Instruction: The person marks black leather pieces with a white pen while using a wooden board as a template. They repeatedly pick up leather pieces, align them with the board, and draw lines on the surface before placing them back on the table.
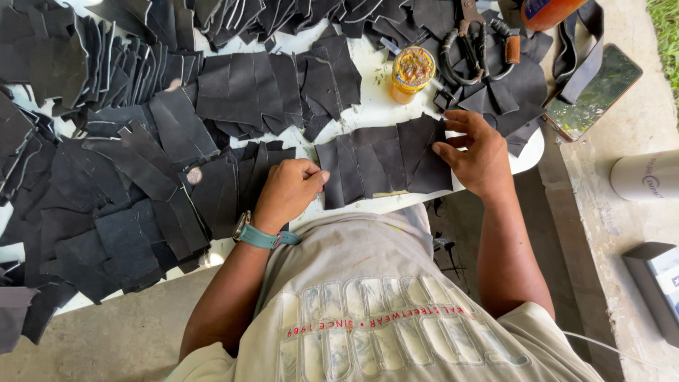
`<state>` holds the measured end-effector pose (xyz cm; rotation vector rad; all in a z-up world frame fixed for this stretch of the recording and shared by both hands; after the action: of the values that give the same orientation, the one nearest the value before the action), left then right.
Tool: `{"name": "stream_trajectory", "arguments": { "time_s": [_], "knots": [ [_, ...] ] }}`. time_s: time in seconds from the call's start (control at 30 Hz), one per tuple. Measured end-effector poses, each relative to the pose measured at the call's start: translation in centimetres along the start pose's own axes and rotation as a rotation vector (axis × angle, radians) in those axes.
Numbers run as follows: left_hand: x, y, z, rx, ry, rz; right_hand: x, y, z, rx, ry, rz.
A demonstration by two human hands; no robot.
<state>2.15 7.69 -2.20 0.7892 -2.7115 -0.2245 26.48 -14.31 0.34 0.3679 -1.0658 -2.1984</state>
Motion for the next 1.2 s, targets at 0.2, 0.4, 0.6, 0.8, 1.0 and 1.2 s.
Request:
{"name": "stream_trajectory", "arguments": {
  "time_s": [0.2, 0.4, 0.6, 0.8, 1.0, 1.2],
  "knots": [
    [-0.1, -0.1, 1.0, 0.113, 0.042, -0.001, 0.9, 0.5, 0.4, 0.018, 0.034, 0.003],
    [-0.3, -0.2, 1.1, 0.163, 0.075, -0.011, 2.8, 2.2, 0.9, 0.196, -0.077, 0.076],
    [-0.4, 0.0, 1.6, 0.15, 0.109, -0.005, 3.8, 2.9, -0.5, 0.002, -0.081, 0.17],
    [-0.8, -0.2, 1.8, 0.059, 0.108, 0.057, 3.7, 2.8, -1.0, -0.05, -0.066, 0.174],
    [-0.4, -0.2, 1.4, 0.013, 0.004, 0.095, 3.1, 2.5, -0.3, -0.059, -0.175, 0.18],
    [0.5, -0.4, 0.2, -0.111, -0.03, 0.035, 2.8, -0.5, -1.6, -0.407, -0.053, 0.242]
  ]
}}
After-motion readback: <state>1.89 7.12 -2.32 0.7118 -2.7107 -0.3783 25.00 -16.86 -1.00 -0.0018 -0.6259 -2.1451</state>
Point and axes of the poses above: each hand's wrist, its own x-axis away from the middle knuckle, its own y-axis out of the back of the hand, z = x × y, the point moved 2 cm from there along -x, towards the middle knuckle, and after that the axes turned 14 degrees about x, right-handed, at the moved point
